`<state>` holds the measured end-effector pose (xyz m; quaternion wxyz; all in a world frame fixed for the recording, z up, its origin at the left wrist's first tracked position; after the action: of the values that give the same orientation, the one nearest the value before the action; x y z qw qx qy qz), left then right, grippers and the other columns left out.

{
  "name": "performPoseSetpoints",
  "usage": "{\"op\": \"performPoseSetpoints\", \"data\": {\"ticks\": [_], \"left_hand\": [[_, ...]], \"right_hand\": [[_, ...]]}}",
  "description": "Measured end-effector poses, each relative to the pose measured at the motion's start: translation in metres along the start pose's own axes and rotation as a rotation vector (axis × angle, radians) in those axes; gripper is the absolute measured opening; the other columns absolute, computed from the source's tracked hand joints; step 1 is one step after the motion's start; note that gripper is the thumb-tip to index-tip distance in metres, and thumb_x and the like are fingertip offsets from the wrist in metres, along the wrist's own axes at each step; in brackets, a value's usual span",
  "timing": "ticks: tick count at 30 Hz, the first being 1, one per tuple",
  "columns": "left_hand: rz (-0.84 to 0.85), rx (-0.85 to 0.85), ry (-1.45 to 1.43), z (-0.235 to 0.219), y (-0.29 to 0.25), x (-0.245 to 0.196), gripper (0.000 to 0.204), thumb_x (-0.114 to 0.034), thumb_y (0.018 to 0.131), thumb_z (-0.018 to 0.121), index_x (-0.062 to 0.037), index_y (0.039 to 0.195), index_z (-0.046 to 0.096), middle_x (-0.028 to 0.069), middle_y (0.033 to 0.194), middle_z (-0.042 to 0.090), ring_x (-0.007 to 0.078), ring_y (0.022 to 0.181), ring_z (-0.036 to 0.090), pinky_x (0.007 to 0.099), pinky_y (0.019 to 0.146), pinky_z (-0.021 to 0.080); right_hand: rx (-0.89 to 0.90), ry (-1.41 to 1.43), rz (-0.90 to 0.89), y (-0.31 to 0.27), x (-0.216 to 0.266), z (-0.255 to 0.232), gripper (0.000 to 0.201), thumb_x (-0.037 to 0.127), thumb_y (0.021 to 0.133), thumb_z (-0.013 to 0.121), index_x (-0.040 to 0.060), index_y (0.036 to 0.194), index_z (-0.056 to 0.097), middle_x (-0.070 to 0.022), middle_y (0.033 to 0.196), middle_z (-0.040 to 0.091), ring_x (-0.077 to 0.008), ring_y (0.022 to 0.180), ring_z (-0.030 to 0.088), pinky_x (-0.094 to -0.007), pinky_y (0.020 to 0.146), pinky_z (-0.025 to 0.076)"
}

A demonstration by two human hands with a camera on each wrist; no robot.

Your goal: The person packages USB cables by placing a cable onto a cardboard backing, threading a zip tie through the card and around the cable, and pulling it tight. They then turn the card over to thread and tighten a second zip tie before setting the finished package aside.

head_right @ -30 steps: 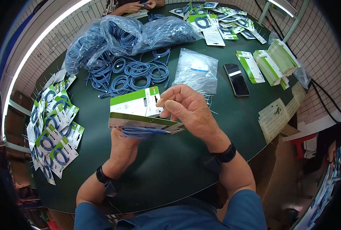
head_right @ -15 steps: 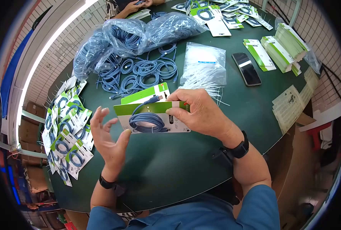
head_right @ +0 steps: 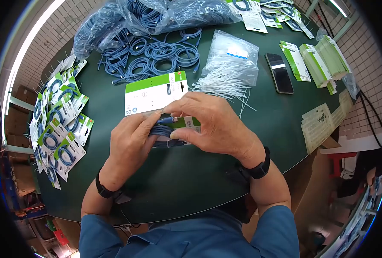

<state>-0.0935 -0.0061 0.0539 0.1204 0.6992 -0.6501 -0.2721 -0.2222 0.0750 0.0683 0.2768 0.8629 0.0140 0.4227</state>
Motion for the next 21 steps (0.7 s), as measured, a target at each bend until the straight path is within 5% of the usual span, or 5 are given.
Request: {"op": "performPoseSetpoints", "data": {"ticks": [4, 12, 21], "left_hand": [[0.033, 0.005, 0.004, 0.002, -0.001, -0.002, 0.054, -0.011, 0.074, 0.087, -0.0031, 0.125, 0.070, 0.0085, 0.094, 0.067, 0.0286, 0.088, 0.068, 0.0430, 0.077, 0.054], [0.049, -0.151, -0.222, -0.001, -0.015, 0.014, 0.046, -0.005, 0.072, 0.087, -0.0019, 0.114, 0.070, 0.0103, 0.102, 0.072, 0.0299, 0.094, 0.071, 0.0423, 0.080, 0.057], [0.080, -0.129, -0.182, -0.001, -0.017, 0.000, 0.037, -0.001, 0.074, 0.086, 0.0001, 0.107, 0.070, 0.0134, 0.102, 0.071, 0.0341, 0.095, 0.072, 0.0437, 0.089, 0.059]], "right_hand": [[0.000, -0.115, -0.132, -0.004, 0.000, 0.012, 0.025, 0.001, 0.076, 0.089, 0.0067, 0.097, 0.076, -0.0073, 0.095, 0.072, -0.0227, 0.083, 0.070, -0.0347, 0.069, 0.056], [-0.006, -0.155, -0.084, -0.003, -0.006, 0.015, 0.023, -0.001, 0.076, 0.089, 0.0050, 0.091, 0.073, -0.0068, 0.093, 0.071, -0.0224, 0.082, 0.070, -0.0329, 0.069, 0.056], [0.066, -0.088, -0.004, -0.003, -0.011, 0.019, 0.023, -0.003, 0.075, 0.088, 0.0045, 0.089, 0.073, -0.0059, 0.091, 0.070, -0.0206, 0.081, 0.069, -0.0320, 0.068, 0.056]]}}
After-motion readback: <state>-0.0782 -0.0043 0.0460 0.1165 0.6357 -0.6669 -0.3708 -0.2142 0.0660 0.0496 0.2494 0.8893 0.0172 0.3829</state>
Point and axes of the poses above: each hand's wrist, its own y-axis towards the middle knuckle, its own z-axis out of the palm, x = y × z, the point moved 10 cm from there along y, towards the middle knuckle
